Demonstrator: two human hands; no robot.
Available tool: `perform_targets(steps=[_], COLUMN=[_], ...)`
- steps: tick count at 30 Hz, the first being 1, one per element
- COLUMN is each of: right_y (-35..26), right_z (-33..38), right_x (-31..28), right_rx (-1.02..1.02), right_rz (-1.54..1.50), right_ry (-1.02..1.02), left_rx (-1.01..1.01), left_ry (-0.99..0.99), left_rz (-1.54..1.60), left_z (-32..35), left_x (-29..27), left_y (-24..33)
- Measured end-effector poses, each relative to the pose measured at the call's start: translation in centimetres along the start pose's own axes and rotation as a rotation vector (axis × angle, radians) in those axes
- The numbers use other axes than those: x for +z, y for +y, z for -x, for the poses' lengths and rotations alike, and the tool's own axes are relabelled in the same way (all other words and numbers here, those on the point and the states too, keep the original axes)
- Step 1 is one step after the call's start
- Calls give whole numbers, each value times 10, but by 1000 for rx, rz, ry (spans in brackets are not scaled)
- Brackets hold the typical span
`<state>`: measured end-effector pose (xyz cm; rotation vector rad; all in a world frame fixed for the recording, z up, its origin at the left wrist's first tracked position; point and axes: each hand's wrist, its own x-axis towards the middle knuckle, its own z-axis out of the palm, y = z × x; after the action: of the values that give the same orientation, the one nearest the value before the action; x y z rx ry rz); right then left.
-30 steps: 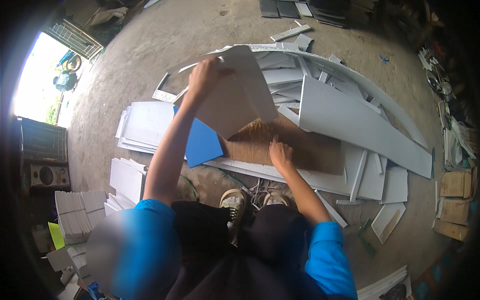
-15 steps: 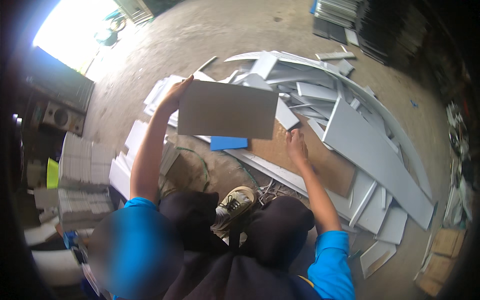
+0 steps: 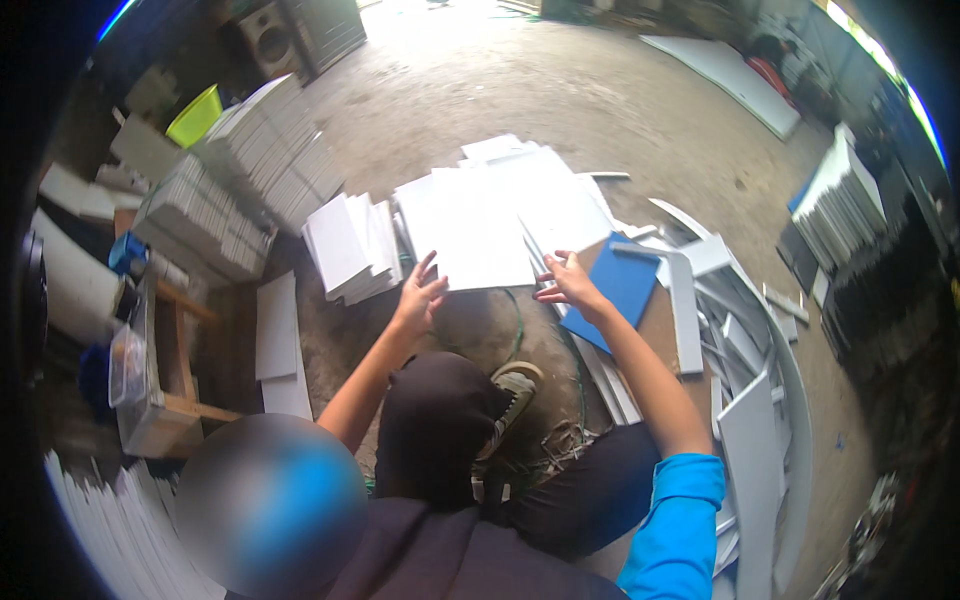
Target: The person uses a utility knife to cut white foam sheets to size, using a blue rectangular board as a template. They repeatedly align the template, score the foam along the edges, and separate the cut pieces, stacking the finished items.
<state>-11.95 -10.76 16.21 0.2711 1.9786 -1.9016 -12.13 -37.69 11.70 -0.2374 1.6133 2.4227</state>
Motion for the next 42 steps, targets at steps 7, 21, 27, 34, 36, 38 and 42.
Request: perform_targets(steps=[7, 21, 27, 34, 36, 38, 42], right_y=[9, 40, 27, 121, 169, 222, 283], right_z=[-110, -130, 4, 216, 257, 272, 256], right_x=[91, 61, -82, -214, -225, -218, -179], right_rx=[-91, -148, 8, 187, 203, 187, 122], right_rz=[281, 587, 672, 484, 569, 740, 754], right_ry=[77, 150, 111, 794, 879, 957, 962], left_rx=[203, 382, 461, 697, 720, 769, 760], left_ry=[190, 373, -288, -1015, -1180, -1338, -1541], left_rz=[-33, -1076, -1293, -1611, -1730, -1823, -1919], left_z=[-26, -72, -64, -31, -14, 1, 18], left_x=[-61, -47, 55, 189, 222, 241, 258], left_y=[-7, -23, -13, -77, -97, -120, -154])
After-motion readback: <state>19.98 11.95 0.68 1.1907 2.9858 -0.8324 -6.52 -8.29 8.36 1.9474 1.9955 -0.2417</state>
